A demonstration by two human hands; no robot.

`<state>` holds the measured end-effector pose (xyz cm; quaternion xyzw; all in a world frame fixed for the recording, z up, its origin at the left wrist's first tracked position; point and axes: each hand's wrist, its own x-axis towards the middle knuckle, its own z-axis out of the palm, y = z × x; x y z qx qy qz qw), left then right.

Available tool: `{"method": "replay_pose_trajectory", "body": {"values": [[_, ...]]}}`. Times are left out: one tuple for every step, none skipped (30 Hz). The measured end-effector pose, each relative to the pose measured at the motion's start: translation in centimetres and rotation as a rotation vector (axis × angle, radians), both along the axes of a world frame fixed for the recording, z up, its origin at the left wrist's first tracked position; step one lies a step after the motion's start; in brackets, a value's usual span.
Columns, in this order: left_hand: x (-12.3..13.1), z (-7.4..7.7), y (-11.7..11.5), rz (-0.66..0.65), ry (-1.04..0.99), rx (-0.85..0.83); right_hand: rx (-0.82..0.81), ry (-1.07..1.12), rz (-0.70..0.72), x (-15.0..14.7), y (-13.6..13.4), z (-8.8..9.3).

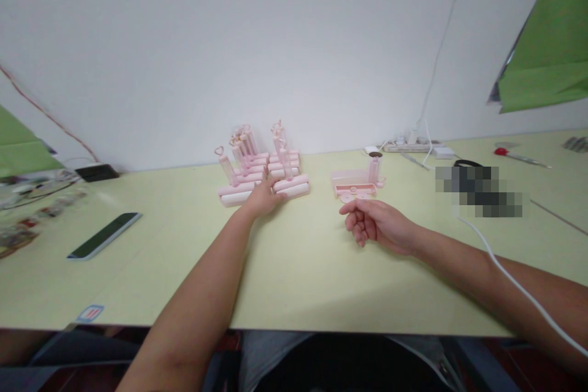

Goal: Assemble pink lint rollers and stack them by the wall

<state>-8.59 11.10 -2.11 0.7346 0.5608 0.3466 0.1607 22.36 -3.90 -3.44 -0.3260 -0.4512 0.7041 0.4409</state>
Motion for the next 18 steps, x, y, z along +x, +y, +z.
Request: {"method": "replay_pose_trajectory", "body": {"values": [[0.0, -0.2, 0.2, 0.009, 0.046, 0.017, 0.003, -0.005, -0.001, 0.0, 0.0, 0.0], [0.0, -0.3, 0.4, 0.013, 0.099, 0.028, 0.005, -0.01, -0.002, -0.1, -0.1, 0.1], [0.0, -0.5, 0.6, 0.019, 0.151, 0.037, 0.007, -0.016, -0.004, -0.1, -0.1, 0.2], [0.1, -0.7, 0.8, 0.032, 0.193, 0.048, 0.01, -0.023, -0.008, -0.1, -0.2, 0.2], [0.1, -0.8, 1.0, 0.048, 0.23, 0.058, 0.013, -0.03, -0.011, -0.2, -0.2, 0.2], [0.2, -1.0, 1.1, 0.066, 0.262, 0.068, 0.016, -0.038, -0.012, -0.2, -0.2, 0.2], [0.2, -1.1, 1.2, 0.085, 0.289, 0.078, 0.022, -0.047, -0.011, -0.2, -0.2, 0.1], [0.3, -1.2, 1.3, 0.105, 0.313, 0.088, 0.028, -0.055, -0.008, -0.2, -0.2, 0.1], [0.4, -1.3, 1.4, 0.125, 0.333, 0.098, 0.036, -0.062, -0.002, -0.2, -0.2, 0.0], [0.5, -1.3, 1.3, 0.144, 0.35, 0.108, 0.043, -0.069, 0.004, -0.2, -0.1, -0.2], [0.7, -1.3, 1.2, 0.165, 0.363, 0.12, 0.049, -0.075, 0.009, -0.2, -0.1, -0.3], [0.9, -1.3, 1.1, 0.188, 0.372, 0.132, 0.053, -0.082, 0.012, -0.2, 0.0, -0.4], [1.1, -1.2, 0.9, 0.212, 0.379, 0.146, 0.055, -0.087, 0.014, -0.2, 0.0, -0.5], [1.4, -1.1, 0.6, 0.235, 0.383, 0.161, 0.056, -0.092, 0.014, -0.2, 0.1, -0.6], [1.8, -1.1, 0.4, 0.251, 0.387, 0.177, 0.059, -0.098, 0.014, -0.2, 0.1, -0.7], [2.2, -1.0, 0.1, 0.257, 0.393, 0.192, 0.063, -0.109, 0.014, -0.2, 0.2, -0.8], [2.7, -1.0, -0.2, 0.244, 0.403, 0.203, 0.07, -0.124, 0.013, -0.2, 0.2, -0.8], [3.3, -1.1, -0.5, 0.208, 0.42, 0.209, 0.082, -0.144, 0.013, -0.3, 0.2, -0.9]]}}
